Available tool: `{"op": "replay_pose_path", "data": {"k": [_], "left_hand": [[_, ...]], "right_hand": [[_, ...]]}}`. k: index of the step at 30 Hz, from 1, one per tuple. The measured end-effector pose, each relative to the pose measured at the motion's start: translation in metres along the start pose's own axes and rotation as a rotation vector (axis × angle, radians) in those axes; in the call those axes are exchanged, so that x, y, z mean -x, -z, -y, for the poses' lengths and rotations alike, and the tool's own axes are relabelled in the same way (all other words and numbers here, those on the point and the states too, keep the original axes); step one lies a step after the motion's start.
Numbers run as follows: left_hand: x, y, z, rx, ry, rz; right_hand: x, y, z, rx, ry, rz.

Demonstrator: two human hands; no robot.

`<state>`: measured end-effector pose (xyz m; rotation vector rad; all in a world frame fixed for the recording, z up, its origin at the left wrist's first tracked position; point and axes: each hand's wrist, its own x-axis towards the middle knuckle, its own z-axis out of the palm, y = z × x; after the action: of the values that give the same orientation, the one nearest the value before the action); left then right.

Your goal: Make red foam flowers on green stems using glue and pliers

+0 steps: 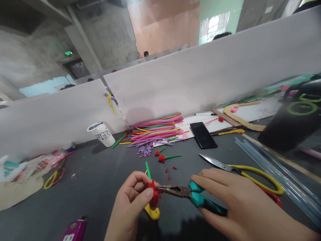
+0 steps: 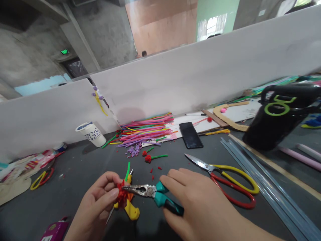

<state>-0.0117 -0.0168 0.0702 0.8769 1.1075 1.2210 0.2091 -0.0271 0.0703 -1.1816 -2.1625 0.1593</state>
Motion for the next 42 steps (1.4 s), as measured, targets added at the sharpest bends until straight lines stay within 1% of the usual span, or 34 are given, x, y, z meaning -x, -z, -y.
{"op": "replay_pose_path", "data": {"k": [2, 7, 14, 20, 25, 29, 33, 37, 40, 42], "left_hand": [[0.0, 0.0, 0.001, -0.004, 0.003, 0.0], [0.0, 0.0, 0.001, -0.025, 0.013, -0.01], [-0.001, 0.002, 0.001, -0.015, 0.034, 0.015], [0.001, 0.003, -0.001, 0.063, 0.074, 0.055], [0.001, 0.004, -0.001, 0.102, 0.088, 0.073], [0.002, 0.001, -0.001, 0.135, 0.025, 0.064], [0.004, 0.0, -0.002, 0.126, -0.048, 0.022], [0.006, -0.001, -0.004, 0.103, -0.078, 0.012], [0.008, -0.002, -0.004, 0.097, -0.105, 0.012], [0.009, -0.004, -0.004, 0.109, -0.119, 0.01]], "right_hand": [[0.0, -0.002, -0.001, 0.032, 0.026, -0.017], [0.0, -0.009, -0.004, 0.245, 0.208, -0.166], [0.0, -0.012, -0.005, 0.45, 0.352, -0.201], [-0.001, -0.008, -0.005, 0.497, 0.408, -0.214], [-0.001, -0.007, -0.005, 0.496, 0.409, -0.232], [0.0, -0.006, -0.004, 0.449, 0.343, -0.242], [0.0, -0.001, -0.004, 0.345, 0.268, -0.269], [0.001, 0.003, -0.004, 0.202, 0.178, -0.232], [0.002, 0.004, -0.003, 0.137, 0.144, -0.194], [0.002, 0.003, -0.002, 0.114, 0.125, -0.198]]}}
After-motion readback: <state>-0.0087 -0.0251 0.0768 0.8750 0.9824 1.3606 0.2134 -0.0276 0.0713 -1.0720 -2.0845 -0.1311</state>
